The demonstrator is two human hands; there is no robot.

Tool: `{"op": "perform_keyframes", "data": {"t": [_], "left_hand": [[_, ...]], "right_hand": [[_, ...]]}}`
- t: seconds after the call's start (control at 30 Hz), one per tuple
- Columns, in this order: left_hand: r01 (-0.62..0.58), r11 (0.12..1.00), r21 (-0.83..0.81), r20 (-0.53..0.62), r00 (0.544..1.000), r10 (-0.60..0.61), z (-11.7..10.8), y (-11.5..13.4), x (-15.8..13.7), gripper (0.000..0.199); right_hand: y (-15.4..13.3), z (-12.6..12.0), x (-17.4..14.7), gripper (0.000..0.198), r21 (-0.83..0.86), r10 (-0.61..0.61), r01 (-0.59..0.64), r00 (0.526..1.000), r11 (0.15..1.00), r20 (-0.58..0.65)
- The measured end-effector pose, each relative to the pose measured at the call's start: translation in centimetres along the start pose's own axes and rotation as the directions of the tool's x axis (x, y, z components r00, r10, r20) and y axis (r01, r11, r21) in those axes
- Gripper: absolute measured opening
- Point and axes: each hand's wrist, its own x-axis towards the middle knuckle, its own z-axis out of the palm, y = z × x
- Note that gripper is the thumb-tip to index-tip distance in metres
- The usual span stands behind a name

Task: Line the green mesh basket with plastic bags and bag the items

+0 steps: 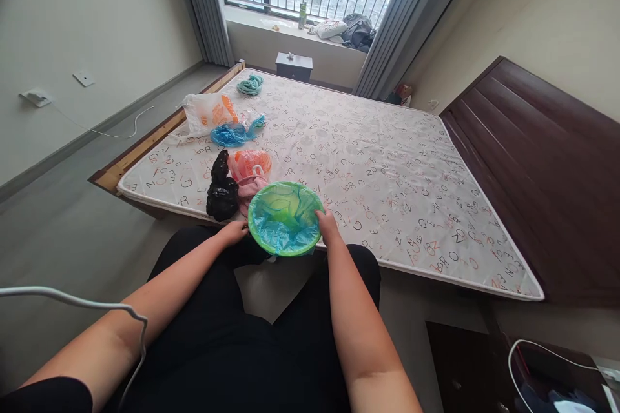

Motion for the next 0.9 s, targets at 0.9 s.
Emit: {"op": "perform_keyframes", "data": {"t": [0.9], "left_hand": [[-0.401,0.71,-0.58,-0.521,0.852,0.055,3.3,7.2,-3.7,0.061]], "right_hand": [[-1.0,12.1,-6.2,0.024,-0.684,-0.16,0.544,0.825,0.486,0.542]]}}
